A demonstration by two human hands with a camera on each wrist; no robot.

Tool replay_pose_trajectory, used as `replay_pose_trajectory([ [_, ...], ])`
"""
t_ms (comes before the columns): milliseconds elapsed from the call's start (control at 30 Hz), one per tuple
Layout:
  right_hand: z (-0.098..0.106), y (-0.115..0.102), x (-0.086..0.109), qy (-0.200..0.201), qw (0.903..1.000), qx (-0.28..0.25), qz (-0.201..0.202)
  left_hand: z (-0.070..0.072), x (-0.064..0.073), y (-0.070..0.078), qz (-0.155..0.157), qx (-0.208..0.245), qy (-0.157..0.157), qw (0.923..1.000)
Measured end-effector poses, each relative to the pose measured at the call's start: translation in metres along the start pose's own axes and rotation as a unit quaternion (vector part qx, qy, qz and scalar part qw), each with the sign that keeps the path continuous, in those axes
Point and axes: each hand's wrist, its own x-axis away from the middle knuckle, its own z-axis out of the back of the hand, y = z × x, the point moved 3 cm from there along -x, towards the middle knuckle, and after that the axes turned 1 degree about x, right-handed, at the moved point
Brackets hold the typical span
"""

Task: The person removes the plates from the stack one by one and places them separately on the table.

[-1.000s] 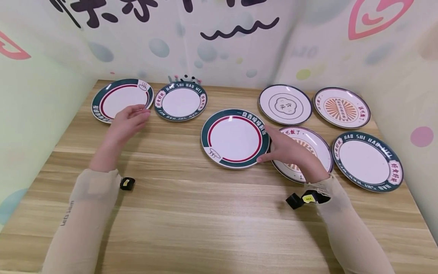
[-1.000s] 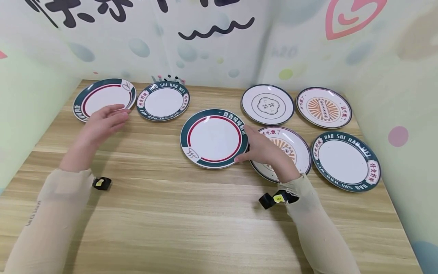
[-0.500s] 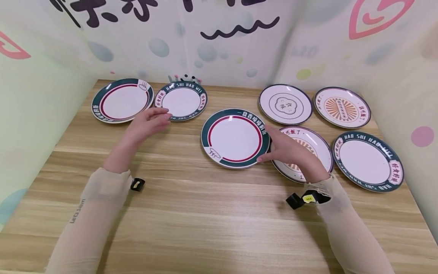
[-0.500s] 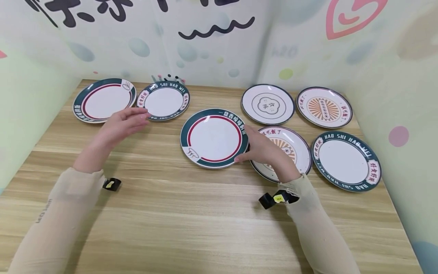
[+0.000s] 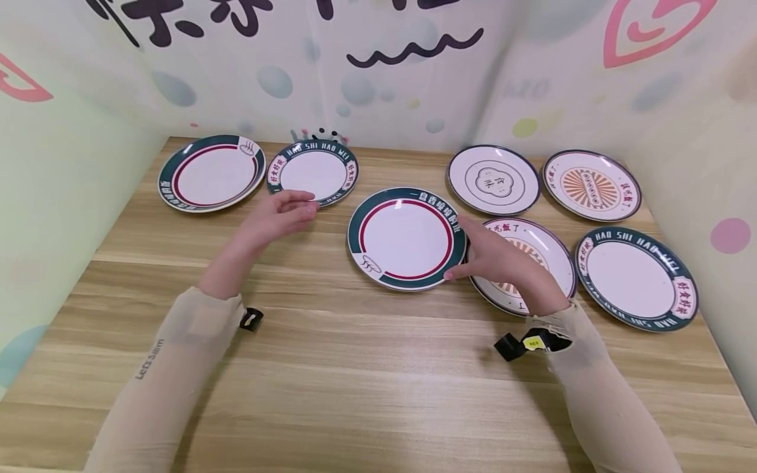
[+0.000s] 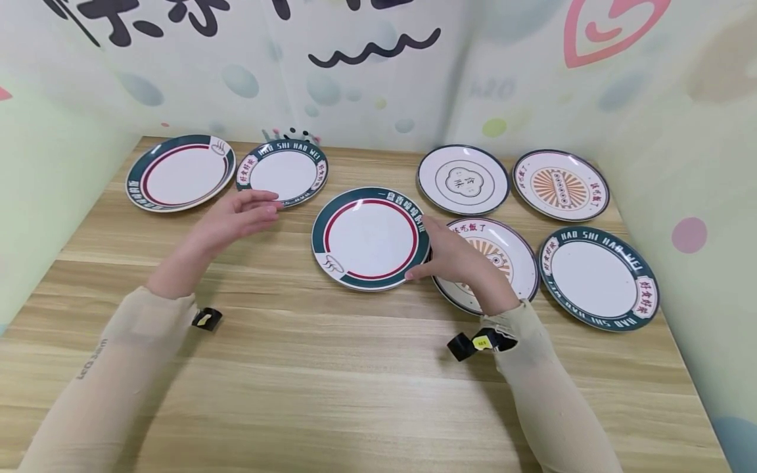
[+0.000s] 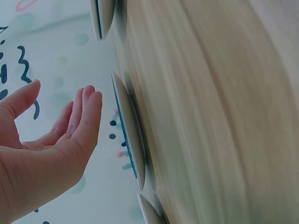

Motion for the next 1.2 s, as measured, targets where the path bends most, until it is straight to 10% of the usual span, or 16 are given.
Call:
replay_pose_trajectory([
  [1200,0.000,0.003,-0.002,-0.003,0.9999,0.009,-0.005,-0.047,-0.026,-0.008,0.009,-0.061,-0.044,0.9971],
])
